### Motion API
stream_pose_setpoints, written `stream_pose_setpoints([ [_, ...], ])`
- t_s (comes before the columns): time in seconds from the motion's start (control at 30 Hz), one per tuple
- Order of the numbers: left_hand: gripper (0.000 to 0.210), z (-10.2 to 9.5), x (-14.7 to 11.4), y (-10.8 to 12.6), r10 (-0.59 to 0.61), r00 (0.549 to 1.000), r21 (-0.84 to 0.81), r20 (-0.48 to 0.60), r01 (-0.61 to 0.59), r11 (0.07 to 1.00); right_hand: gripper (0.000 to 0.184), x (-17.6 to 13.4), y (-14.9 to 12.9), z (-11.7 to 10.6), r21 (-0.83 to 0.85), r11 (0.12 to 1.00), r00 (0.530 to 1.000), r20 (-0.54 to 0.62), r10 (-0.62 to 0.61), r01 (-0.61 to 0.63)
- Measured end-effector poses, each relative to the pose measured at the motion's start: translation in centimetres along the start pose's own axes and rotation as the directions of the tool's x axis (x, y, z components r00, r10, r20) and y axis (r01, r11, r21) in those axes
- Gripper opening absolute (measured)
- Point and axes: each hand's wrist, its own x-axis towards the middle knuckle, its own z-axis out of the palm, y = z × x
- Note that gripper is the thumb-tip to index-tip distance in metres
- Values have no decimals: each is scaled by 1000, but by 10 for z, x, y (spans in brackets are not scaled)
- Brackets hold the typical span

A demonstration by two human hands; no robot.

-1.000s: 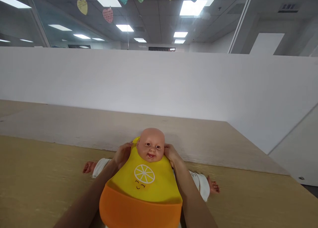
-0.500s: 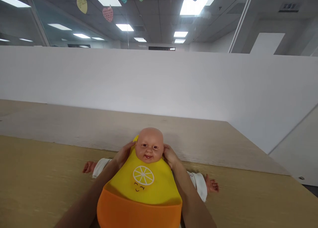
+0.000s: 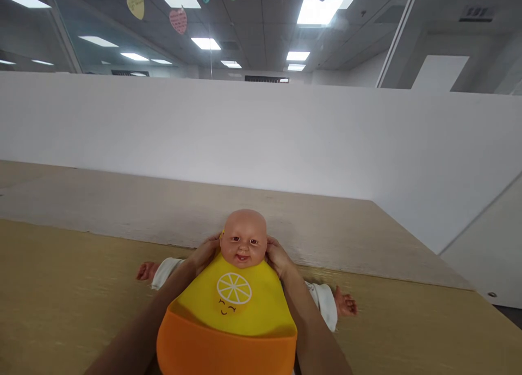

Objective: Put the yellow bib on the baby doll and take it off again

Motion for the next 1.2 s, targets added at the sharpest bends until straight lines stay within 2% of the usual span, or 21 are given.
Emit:
stream_pose_setpoints([
  [0.1, 40, 0, 0, 1, -21, 999, -19, 30, 22, 1000, 21, 2, 0, -3, 13, 999, 995, 87, 39, -41],
  [0.23, 40, 4, -2, 3, 3, 1000, -35, 31, -2, 999, 21, 5, 3, -8, 9, 1000, 996, 86, -14, 13],
  [0.37, 37, 5, -2, 4, 49, 998, -47, 40, -47, 998, 17, 7, 8, -11, 18, 1000, 997, 81, -3, 2],
  [0.43, 36, 3, 1, 2, 81, 997, -57, 17, -80, 995, 16, 8, 10, -13, 24, 1000, 997, 76, 5, -7],
  [0.53, 37, -2, 6, 0, 127, 988, -53, -90, -132, 990, 15, 10, 12, -14, 45, 999, 998, 57, -23, 21],
  [0.63, 49, -4, 8, 1, 142, 979, -26, -149, -148, 989, 16, 10, 12, -15, 51, 998, 998, 35, -46, 45],
  [0.8, 91, 0, 1, 5, 168, 981, -13, -99, -170, 985, 21, 13, 14, -17, -2, 998, 998, 10, -61, 61],
  [0.9, 102, 1, 0, 5, 171, 981, -21, -91, -173, 985, 20, 12, 14, -18, -13, 998, 998, -22, -56, 55],
  [1.0, 95, -1, 4, 2, 177, 981, -17, -83, -179, 984, 18, 10, 13, -17, -18, 999, 999, -24, -35, 34],
  [1.2, 60, -4, 10, -3, 186, 980, 19, -76, -185, 982, 19, 7, 10, -15, -31, 999, 997, -59, -42, 41],
])
